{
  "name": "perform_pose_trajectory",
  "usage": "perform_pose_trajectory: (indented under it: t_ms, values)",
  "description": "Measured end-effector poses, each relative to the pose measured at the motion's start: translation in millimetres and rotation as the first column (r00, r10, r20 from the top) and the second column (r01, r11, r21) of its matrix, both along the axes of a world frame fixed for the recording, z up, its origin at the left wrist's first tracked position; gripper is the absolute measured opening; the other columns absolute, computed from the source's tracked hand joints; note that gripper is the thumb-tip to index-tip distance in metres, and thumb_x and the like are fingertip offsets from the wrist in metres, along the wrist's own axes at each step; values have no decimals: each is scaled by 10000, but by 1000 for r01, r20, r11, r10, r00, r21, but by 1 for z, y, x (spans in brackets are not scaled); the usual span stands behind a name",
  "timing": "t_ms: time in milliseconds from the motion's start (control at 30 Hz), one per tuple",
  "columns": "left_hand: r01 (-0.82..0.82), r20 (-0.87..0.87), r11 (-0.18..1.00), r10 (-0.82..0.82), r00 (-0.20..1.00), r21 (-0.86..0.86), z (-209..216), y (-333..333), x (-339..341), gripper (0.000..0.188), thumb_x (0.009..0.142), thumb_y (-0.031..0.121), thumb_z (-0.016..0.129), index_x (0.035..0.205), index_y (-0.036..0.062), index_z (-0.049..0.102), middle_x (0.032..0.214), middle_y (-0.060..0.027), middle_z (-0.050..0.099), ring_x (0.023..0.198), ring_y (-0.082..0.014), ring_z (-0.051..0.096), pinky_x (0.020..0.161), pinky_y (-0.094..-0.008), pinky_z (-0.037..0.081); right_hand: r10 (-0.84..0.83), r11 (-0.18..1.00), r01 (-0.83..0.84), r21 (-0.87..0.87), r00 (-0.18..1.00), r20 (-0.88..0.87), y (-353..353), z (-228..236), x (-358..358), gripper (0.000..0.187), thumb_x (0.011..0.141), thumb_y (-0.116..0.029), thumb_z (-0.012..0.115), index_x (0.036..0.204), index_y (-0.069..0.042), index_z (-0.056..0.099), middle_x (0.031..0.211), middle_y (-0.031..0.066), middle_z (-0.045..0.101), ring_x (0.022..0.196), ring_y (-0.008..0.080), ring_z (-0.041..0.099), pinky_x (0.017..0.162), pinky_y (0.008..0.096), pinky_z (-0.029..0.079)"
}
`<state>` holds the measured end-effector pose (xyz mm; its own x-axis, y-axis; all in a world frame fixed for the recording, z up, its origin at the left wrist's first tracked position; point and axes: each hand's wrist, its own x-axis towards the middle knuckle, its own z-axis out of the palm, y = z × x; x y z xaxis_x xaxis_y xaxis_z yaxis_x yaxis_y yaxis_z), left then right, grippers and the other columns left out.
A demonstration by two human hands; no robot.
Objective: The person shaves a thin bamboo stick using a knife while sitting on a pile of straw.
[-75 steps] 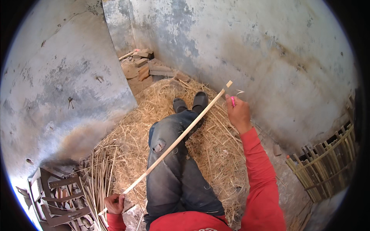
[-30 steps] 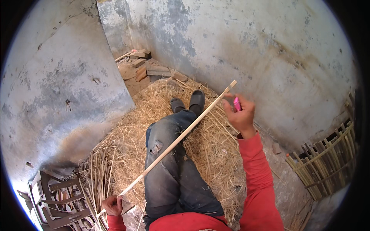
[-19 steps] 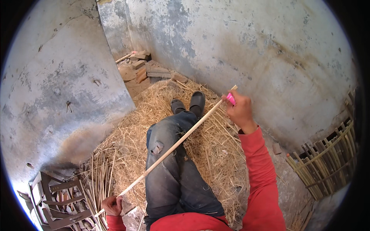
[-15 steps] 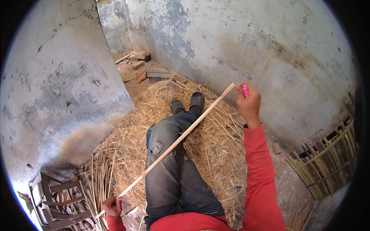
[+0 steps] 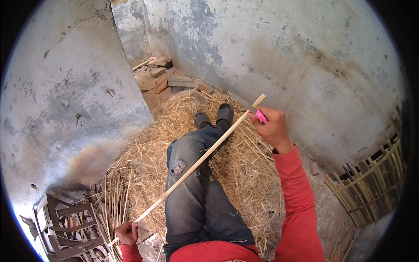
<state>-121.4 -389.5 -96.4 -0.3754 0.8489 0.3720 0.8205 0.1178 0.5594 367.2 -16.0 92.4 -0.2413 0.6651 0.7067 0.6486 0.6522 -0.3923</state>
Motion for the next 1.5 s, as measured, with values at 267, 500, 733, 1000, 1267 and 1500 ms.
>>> perform_pose_trajectory:
  t_ms: [267,500,733,1000,1267,1500]
  values:
    - [0,-21,1000,1,1000,19,-8,-2,-6,569,925,473,777,629,28,580,499,-97,466,411,-238,460,439,-364,326,18,999,-22,33,994,106,4,11,0,124,856,-172,745,887,-58,706,731,193,645,681,408,660,590,475,499]
    - [-9,-8,999,10,1000,53,-4,1,-3,595,927,483,769,612,30,546,490,-101,439,405,-251,436,439,-367,301,1,999,13,-49,964,264,10,10,4,204,884,-215,743,940,-64,617,760,165,684,713,416,673,622,508,509]
    - [15,-32,999,-14,999,31,-4,2,-4,604,936,488,758,605,35,534,491,-100,435,403,-248,429,438,-372,293,-153,988,151,-38,987,-54,22,4,11,216,918,-214,730,965,-48,600,719,143,664,623,328,668,584,430,504]
    - [8,-40,1000,-8,999,16,-10,-1,-8,576,935,466,766,626,19,573,502,-103,459,405,-240,453,436,-352,315,27,955,-138,-264,922,-386,0,-13,-5,270,910,-158,722,1145,-32,682,610,50,529,559,86,470,522,321,410]
    - [50,151,998,-45,988,-29,-1,0,1,494,922,384,807,674,-7,634,508,-55,512,448,-122,467,449,-306,329,11,999,-6,-41,993,114,-40,-52,-49,775,822,-116,679,1571,-209,500,605,145,588,514,334,600,520,449,473]
    - [83,178,994,-69,982,-76,-3,-1,-4,453,944,325,793,694,-25,649,506,-39,501,463,-99,447,450,-297,323,369,924,-358,-138,927,70,-78,-67,-73,617,877,-193,729,1480,-185,594,654,103,617,529,292,609,524,422,492]
